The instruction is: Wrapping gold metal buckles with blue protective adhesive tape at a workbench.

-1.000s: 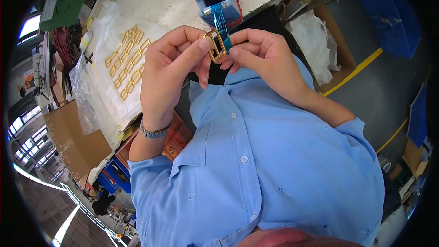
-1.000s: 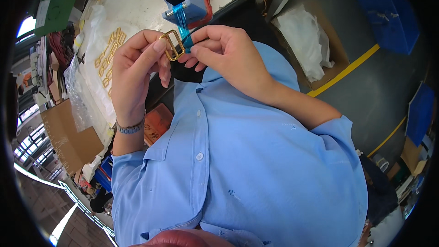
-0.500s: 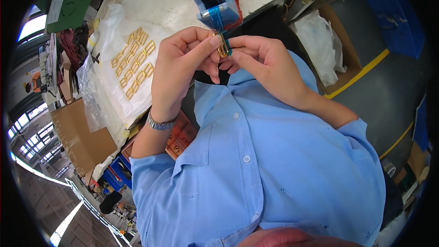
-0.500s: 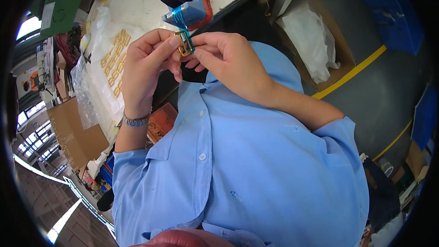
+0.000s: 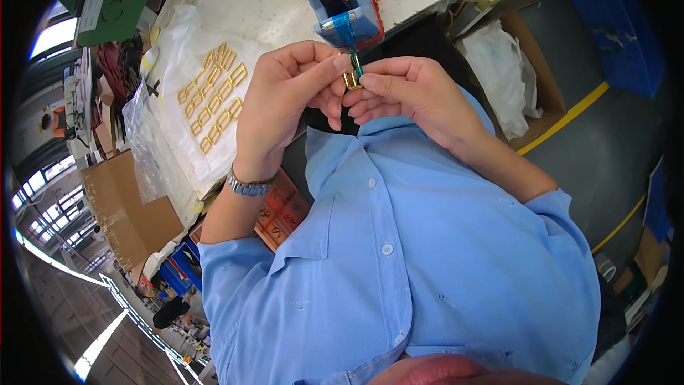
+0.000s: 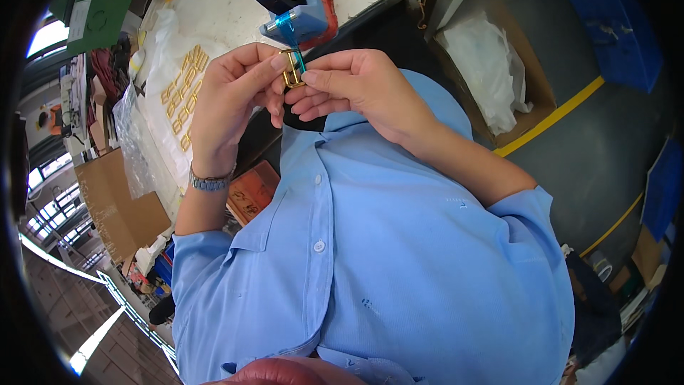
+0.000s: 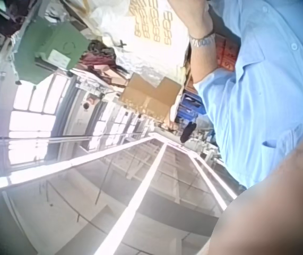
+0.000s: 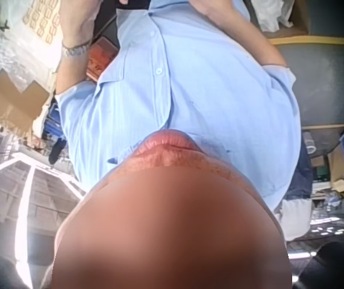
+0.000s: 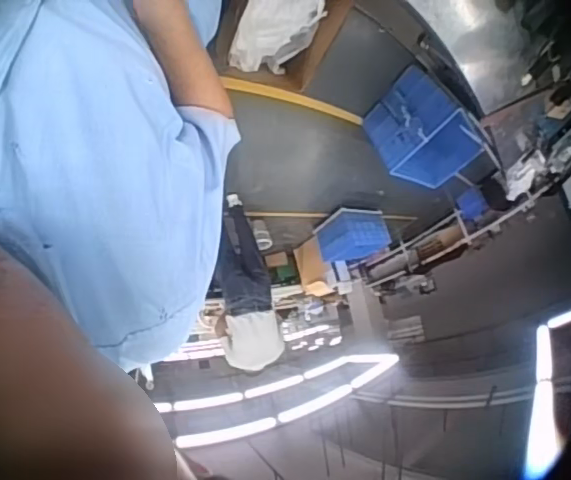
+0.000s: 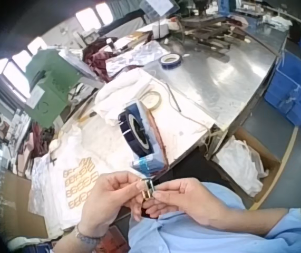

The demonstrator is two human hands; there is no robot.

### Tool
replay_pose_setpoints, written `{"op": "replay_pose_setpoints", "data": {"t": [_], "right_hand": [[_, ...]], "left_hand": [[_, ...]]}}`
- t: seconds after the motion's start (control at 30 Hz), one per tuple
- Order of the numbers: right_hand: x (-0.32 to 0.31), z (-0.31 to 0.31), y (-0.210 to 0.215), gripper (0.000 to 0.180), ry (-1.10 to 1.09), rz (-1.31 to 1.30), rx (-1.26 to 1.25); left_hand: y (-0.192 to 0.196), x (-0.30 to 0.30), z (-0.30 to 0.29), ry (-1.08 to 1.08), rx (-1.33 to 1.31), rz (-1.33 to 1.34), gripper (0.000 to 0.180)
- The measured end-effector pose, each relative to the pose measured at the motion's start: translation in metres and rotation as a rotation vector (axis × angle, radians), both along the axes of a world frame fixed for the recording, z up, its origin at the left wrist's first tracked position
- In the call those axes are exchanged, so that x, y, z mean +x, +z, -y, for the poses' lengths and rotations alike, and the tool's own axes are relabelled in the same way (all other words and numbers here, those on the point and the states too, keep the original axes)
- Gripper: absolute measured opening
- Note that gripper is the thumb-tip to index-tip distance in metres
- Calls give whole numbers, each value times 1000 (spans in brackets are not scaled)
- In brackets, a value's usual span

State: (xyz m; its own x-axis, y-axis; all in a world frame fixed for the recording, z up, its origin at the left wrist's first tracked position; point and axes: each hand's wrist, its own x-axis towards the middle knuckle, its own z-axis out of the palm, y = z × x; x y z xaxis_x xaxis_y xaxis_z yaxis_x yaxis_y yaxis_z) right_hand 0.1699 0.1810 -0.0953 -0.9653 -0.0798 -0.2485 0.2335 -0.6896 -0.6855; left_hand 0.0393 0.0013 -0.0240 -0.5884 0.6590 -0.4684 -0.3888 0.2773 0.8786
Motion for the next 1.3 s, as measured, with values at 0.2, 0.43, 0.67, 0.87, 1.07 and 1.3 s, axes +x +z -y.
{"op": "replay_pose_setpoints", "data": {"t": [0.2,0.43,0.67,0.87,1.07,1.3], "right_hand": [[-1,-4,-1,30,87,98,-160],[0,-3,-1,32,103,144,-310],[3,-5,16,27,101,218,-326],[6,2,30,31,56,328,-468],[1,-28,22,32,395,109,260],[-7,-14,7,42,-137,-287,894]], "left_hand": [[-6,0,5,4,45,3,22],[-50,26,4,178,224,177,28],[-67,29,1,254,433,491,27],[-55,33,3,331,365,588,27],[-52,14,9,235,395,847,26],[-51,6,6,247,395,1024,20]]}}
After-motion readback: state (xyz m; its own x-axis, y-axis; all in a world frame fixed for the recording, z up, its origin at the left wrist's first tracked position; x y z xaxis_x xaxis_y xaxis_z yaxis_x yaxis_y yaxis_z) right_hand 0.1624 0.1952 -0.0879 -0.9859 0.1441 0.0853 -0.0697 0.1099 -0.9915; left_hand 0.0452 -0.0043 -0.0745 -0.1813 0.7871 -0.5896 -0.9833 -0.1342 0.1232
